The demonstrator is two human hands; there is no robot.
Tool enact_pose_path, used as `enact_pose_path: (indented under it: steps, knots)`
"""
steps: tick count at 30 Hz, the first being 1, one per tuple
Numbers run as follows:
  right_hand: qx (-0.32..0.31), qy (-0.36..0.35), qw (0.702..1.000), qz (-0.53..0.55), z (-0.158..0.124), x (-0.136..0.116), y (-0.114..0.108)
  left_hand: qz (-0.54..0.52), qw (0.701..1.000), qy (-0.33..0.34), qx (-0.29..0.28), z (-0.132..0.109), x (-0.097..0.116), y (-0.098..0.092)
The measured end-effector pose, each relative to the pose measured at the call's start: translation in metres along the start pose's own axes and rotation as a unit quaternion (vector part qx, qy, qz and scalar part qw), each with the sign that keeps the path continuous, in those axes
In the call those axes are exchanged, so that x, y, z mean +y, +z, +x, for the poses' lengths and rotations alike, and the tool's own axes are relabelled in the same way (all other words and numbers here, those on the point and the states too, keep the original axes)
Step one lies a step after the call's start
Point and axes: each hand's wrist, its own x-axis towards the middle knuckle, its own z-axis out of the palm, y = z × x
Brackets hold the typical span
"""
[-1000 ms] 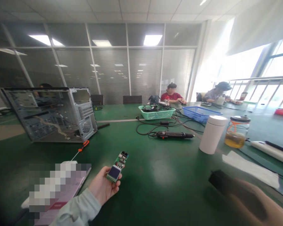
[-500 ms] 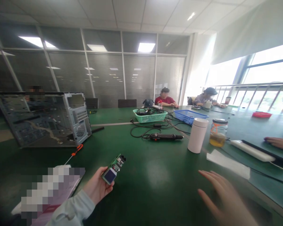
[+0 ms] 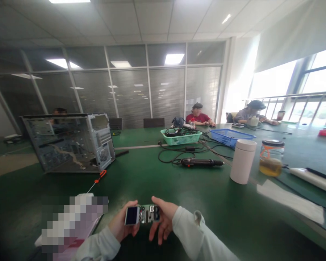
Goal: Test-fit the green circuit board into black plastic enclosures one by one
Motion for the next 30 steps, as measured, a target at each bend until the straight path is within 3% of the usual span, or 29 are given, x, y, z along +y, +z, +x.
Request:
enact_pose_path:
  steps: [3, 7, 10, 13, 16, 19, 24, 26, 27, 30]
  knots:
    - [-0.144, 0.034, 0.979, 0.140, -0.006, 0.009, -0.001, 0.029, 1.000, 0.002, -0.007, 0.001, -0.001, 0.000]
    - [-0.238, 0.040, 0.940, 0.239, -0.012, 0.009, 0.004, 0.033, 0.999, 0.005, -0.010, 0.003, -0.004, -0.001]
    - [-0.273, 0.064, 0.922, 0.268, -0.010, 0.007, 0.010, 0.026, 0.999, 0.006, -0.047, 0.007, -0.008, -0.003]
    - [-0.251, 0.066, 0.924, 0.281, -0.005, 0.010, 0.014, 0.047, 0.995, 0.016, -0.083, 0.011, -0.010, -0.004]
    - [-0.164, 0.061, 0.945, 0.278, 0.002, 0.016, 0.017, 0.056, 0.997, 0.002, -0.057, 0.010, -0.007, -0.003]
    - [-0.012, -0.014, 0.971, 0.238, 0.004, 0.021, 0.015, 0.040, 0.999, -0.004, -0.022, 0.006, 0.000, -0.002]
    - [0.190, -0.175, 0.952, 0.167, -0.034, 0.036, -0.007, 0.041, 0.999, 0.011, -0.019, 0.002, 0.005, -0.001]
    - [0.332, -0.224, 0.914, 0.061, -0.070, 0.051, -0.025, 0.050, 0.999, 0.007, -0.021, 0.004, 0.004, -0.002]
    - [0.419, -0.231, 0.878, -0.023, -0.092, 0.060, -0.036, 0.054, 0.998, 0.006, -0.020, 0.005, 0.003, -0.002]
    - [0.603, -0.142, 0.755, -0.217, -0.166, 0.085, -0.071, 0.067, 0.998, 0.010, -0.013, 0.007, 0.001, -0.003]
